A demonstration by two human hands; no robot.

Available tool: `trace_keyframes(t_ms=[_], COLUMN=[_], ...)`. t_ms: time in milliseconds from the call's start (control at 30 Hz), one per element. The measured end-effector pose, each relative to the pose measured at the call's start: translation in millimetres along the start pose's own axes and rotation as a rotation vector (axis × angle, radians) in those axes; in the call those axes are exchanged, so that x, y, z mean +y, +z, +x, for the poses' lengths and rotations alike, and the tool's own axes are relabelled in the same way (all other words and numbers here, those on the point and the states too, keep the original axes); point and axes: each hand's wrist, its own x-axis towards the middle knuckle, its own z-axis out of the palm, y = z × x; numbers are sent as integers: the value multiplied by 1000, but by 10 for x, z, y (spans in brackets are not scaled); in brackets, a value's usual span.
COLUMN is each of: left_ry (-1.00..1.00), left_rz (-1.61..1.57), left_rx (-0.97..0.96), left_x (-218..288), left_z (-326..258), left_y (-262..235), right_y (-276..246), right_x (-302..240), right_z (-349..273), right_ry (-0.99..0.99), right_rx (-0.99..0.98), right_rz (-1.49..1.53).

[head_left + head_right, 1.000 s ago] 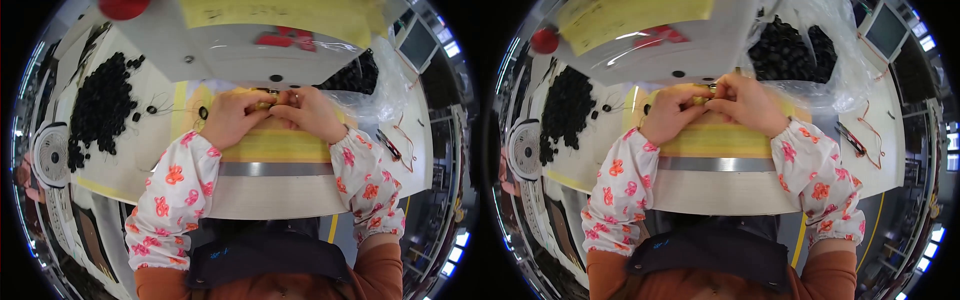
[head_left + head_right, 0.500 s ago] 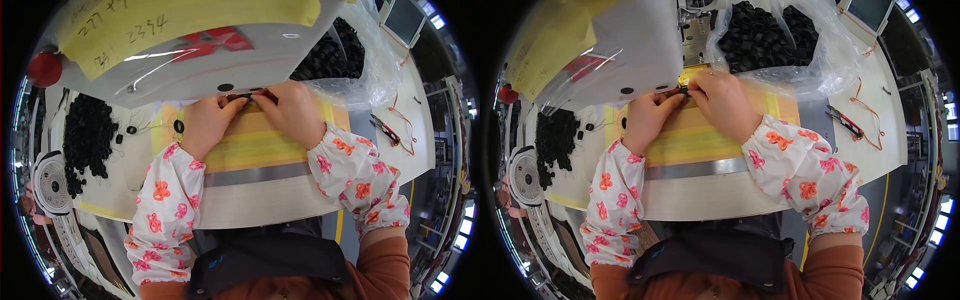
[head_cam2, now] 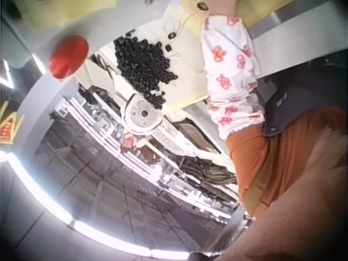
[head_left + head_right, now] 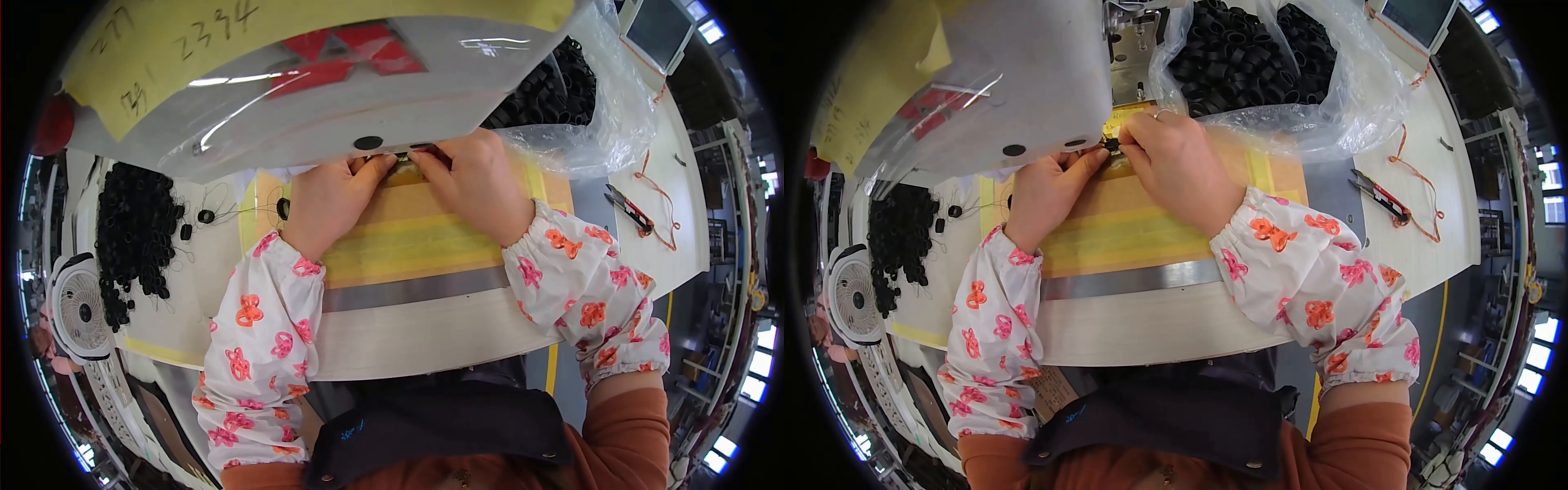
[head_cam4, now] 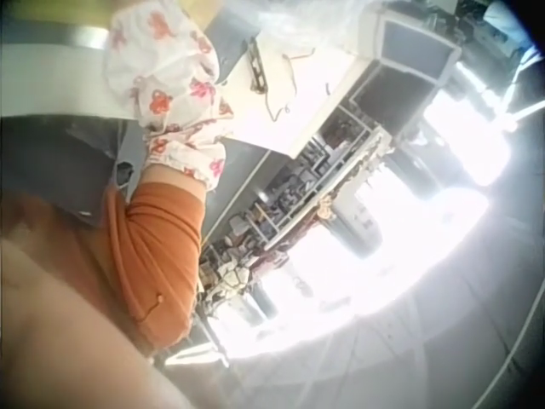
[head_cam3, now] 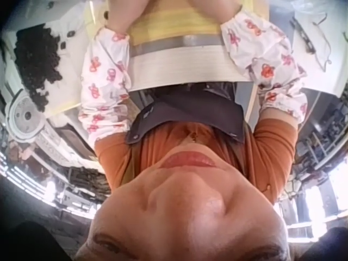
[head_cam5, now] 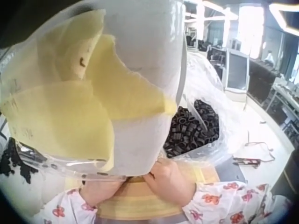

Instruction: Attaching plastic hardware components to a leather strap using an industrial sewing machine.

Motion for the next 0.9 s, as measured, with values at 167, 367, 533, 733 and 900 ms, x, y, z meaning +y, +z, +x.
trace_keyframes(t_ms=[167, 367, 533, 733, 900], left_ry=[64, -14, 48, 0, 68], left_rz=[81, 126, 104, 18, 12], left_rx=[-23, -34, 30, -41, 18], left_x=[-1, 99, 22, -62, -13], left_z=[16, 1, 13, 22, -1], left_y=[12, -26, -9, -16, -26], right_y=[-53, -80, -63, 9, -4], right_x=[-43, -54, -62, -22, -82], right_z=[-5, 45, 62, 37, 51], right_ry=[3, 37, 127, 97, 169], right_rx=[-18, -42, -81, -59, -84], right_rz=[-75, -83, -44, -44, -37])
